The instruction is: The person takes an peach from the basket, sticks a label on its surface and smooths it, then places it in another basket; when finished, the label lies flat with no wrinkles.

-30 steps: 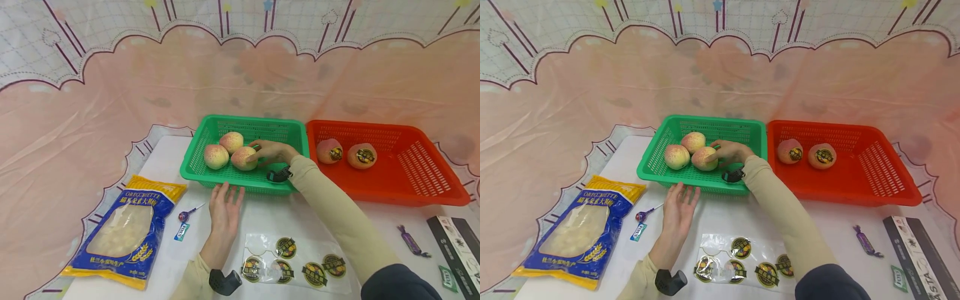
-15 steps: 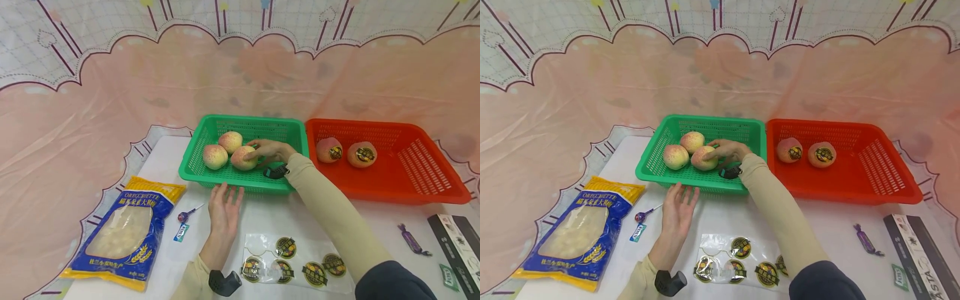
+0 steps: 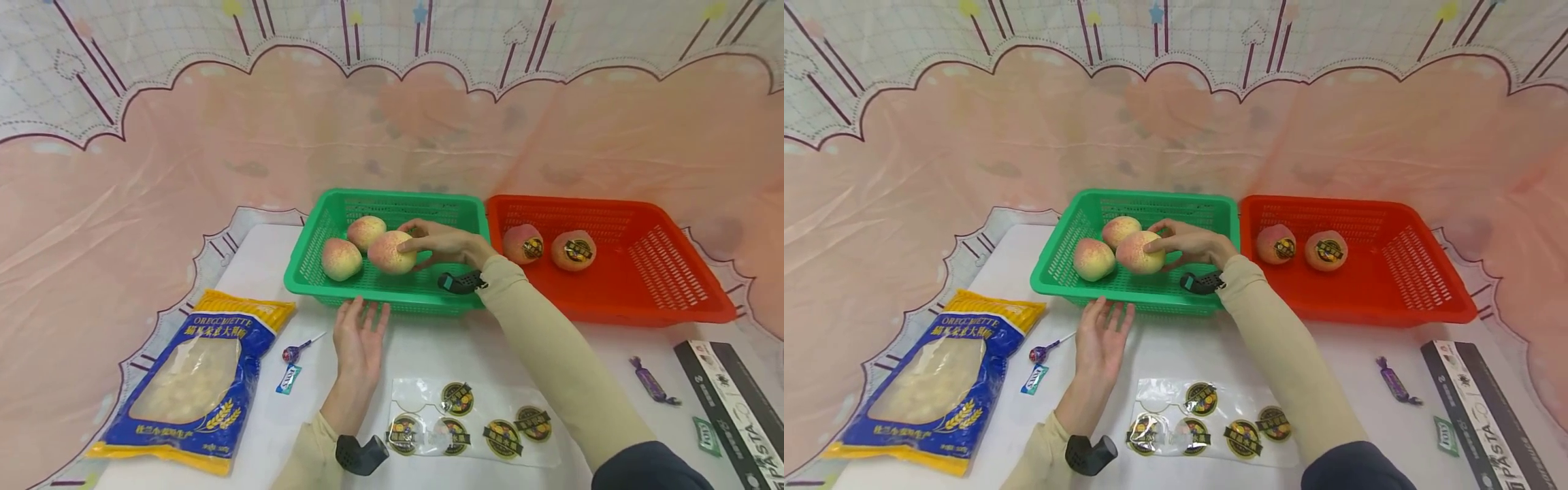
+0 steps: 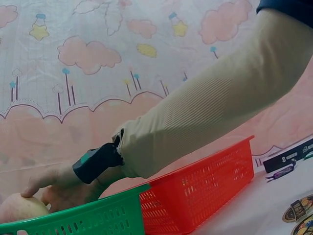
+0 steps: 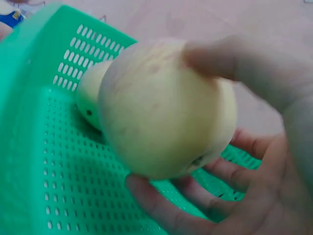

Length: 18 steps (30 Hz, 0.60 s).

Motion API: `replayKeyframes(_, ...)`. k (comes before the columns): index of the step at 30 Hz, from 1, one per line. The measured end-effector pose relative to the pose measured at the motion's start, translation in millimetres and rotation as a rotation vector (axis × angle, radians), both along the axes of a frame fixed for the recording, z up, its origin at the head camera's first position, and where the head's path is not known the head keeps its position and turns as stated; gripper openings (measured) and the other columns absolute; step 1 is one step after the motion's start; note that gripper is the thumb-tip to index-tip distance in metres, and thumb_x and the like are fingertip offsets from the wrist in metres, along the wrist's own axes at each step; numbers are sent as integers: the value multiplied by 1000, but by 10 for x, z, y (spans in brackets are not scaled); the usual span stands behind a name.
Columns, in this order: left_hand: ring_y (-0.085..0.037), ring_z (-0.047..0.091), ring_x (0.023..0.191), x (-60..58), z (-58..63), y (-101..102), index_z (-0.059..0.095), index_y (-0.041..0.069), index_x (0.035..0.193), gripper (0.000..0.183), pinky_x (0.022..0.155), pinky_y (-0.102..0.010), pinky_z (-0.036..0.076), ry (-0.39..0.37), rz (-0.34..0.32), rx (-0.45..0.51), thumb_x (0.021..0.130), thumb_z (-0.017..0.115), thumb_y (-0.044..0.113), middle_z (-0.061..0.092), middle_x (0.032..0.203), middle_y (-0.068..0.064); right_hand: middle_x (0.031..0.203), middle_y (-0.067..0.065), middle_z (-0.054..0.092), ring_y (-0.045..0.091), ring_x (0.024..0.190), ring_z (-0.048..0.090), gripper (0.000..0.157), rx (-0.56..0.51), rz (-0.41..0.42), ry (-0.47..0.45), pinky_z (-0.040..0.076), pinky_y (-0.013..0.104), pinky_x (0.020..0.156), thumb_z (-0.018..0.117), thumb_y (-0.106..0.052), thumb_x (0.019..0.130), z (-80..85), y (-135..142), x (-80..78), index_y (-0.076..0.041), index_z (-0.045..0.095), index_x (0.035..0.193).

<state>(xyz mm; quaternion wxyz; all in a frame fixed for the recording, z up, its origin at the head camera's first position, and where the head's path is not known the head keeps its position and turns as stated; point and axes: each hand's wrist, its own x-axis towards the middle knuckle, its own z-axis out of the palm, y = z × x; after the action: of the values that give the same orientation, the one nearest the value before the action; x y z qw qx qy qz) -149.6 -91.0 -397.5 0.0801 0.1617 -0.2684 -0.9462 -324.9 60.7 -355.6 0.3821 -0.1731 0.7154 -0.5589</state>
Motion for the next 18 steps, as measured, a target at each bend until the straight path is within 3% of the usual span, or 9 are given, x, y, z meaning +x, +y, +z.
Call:
replayKeyframes(7, -18, 46, 99, 0, -7, 0, 39, 13, 102, 19, 95, -36, 42, -8, -5, 0, 88, 51, 13, 43, 102, -2, 134, 9, 33, 27, 119, 41, 66, -20, 1, 24, 42, 53, 90, 64, -32, 80, 29, 79, 111, -19, 29, 134)
replayKeyframes(10, -18, 46, 99, 2, -2, 3, 39, 13, 102, 18, 95, -36, 42, -11, -6, -2, 88, 51, 13, 44, 102, -2, 137, 7, 32, 26, 120, 39, 62, -80, 1, 27, 41, 53, 91, 61, -30, 83, 49, 150, 165, -20, 30, 136)
replayKeyframes(18, -18, 47, 97, 3, 22, -3, 42, 12, 96, 13, 95, -37, 43, -4, 8, -9, 87, 51, 11, 46, 98, -2, 136, 7, 30, 29, 114, 41, 52, -233, -93, 60, 44, 52, 88, 58, -20, 85, 154, 388, 400, -17, 35, 132)
